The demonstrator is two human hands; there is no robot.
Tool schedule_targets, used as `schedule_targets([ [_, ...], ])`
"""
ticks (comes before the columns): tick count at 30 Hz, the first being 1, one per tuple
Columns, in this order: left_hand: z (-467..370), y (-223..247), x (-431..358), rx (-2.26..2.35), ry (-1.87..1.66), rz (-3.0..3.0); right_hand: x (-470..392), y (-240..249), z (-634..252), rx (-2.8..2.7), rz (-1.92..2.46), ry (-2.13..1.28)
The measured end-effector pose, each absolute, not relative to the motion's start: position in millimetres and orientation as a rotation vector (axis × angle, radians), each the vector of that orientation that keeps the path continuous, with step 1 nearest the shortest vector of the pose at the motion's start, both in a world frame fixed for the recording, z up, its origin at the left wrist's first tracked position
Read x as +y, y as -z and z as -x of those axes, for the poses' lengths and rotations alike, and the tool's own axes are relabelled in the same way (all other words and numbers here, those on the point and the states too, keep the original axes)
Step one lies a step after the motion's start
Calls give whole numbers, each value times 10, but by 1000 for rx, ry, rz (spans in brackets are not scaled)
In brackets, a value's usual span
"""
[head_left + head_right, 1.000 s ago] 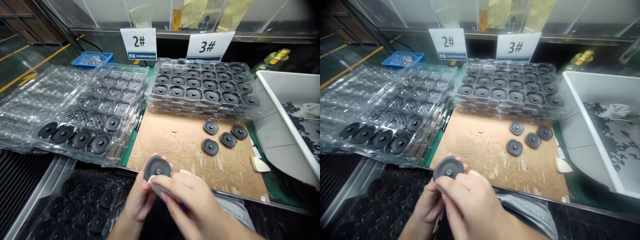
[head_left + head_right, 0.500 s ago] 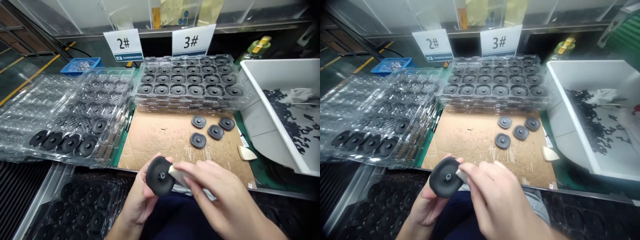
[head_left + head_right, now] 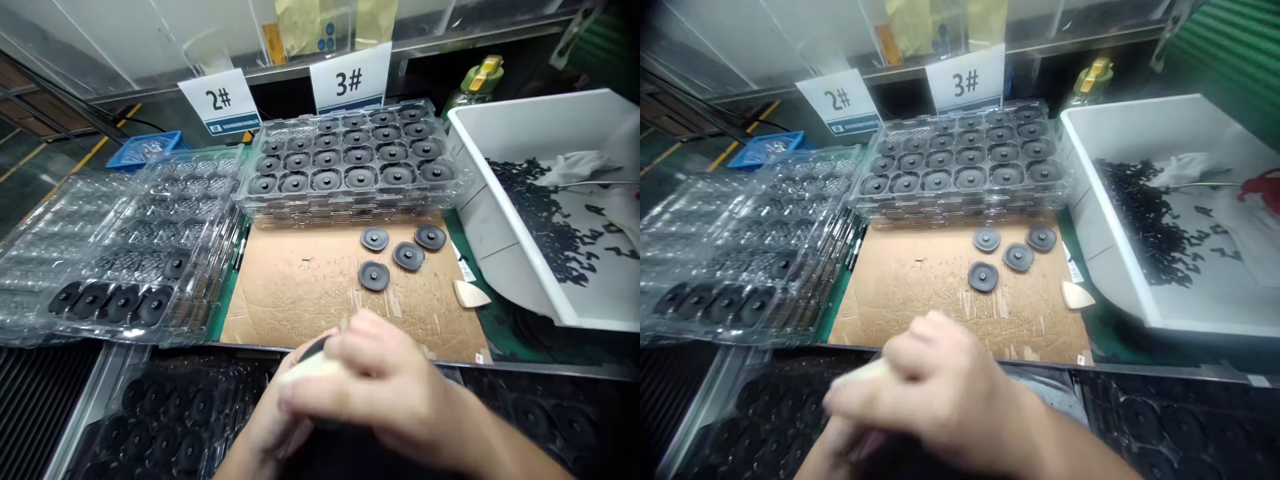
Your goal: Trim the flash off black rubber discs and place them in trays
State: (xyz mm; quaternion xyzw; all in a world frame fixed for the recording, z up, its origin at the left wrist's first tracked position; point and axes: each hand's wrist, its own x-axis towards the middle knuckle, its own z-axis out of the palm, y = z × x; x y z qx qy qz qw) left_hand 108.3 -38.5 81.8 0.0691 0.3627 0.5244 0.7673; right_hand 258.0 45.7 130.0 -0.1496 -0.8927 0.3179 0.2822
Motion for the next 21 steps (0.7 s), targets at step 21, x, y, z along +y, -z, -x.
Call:
schedule_targets([
  [21,-1214,-732,-333,683,-1145,-196,365,-1058,-2898,-2085,898,-785],
])
